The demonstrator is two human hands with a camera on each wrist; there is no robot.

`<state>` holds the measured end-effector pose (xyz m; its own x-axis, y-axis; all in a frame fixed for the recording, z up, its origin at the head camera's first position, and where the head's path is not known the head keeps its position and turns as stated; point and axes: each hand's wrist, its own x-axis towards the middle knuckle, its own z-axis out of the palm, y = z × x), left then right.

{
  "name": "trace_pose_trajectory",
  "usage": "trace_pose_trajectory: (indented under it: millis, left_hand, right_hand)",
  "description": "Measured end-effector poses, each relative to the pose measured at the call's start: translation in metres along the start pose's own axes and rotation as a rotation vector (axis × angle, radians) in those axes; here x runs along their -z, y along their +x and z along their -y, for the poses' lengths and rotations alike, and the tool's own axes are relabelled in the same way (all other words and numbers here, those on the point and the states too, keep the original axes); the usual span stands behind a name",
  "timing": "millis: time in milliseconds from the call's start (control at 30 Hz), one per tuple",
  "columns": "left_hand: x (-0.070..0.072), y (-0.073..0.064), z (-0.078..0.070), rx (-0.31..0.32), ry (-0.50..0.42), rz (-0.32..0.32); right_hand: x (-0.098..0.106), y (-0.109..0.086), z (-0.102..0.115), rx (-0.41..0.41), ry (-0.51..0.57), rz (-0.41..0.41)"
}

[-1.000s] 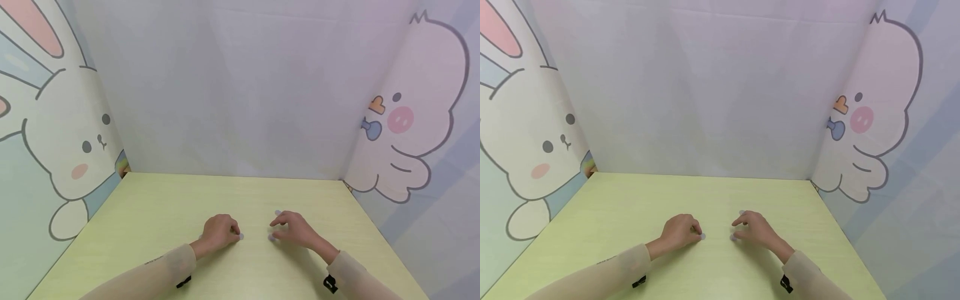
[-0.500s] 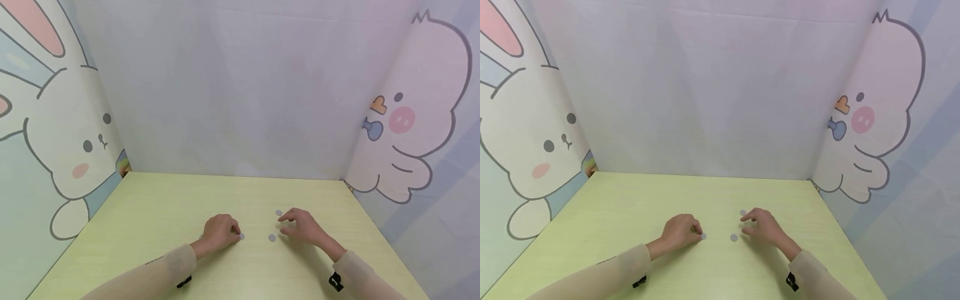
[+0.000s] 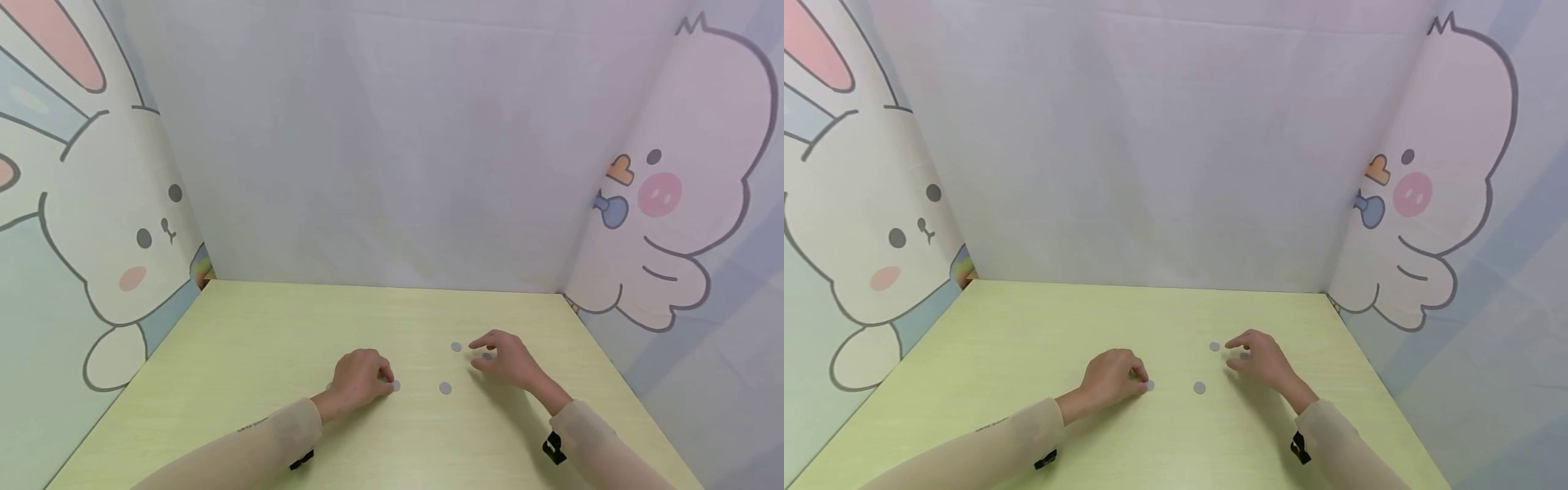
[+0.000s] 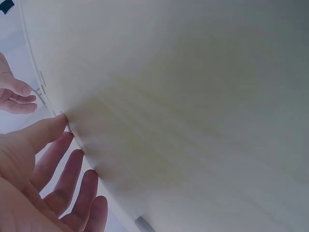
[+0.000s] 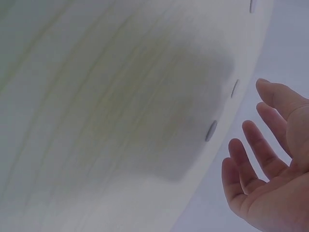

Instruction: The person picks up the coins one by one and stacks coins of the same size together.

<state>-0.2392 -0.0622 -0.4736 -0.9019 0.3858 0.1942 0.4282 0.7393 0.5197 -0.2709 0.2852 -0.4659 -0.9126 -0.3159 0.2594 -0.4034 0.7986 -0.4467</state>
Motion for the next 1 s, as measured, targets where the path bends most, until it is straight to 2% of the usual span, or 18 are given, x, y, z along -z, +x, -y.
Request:
trace_pose_trajectory:
  millis: [567, 1000]
  left_hand:
    - [0.001, 0.0, -0.001, -0.005, -0.001, 0.004]
    - [0.001, -0.001, -0.001, -0.017, 0.005, -0.002]
  right_hand:
    - [0.011, -0.006, -0.03, -0.094, -0.008, 0.027]
    - [0.009, -0.007, -0.042, -0.102, -0.011, 0.042]
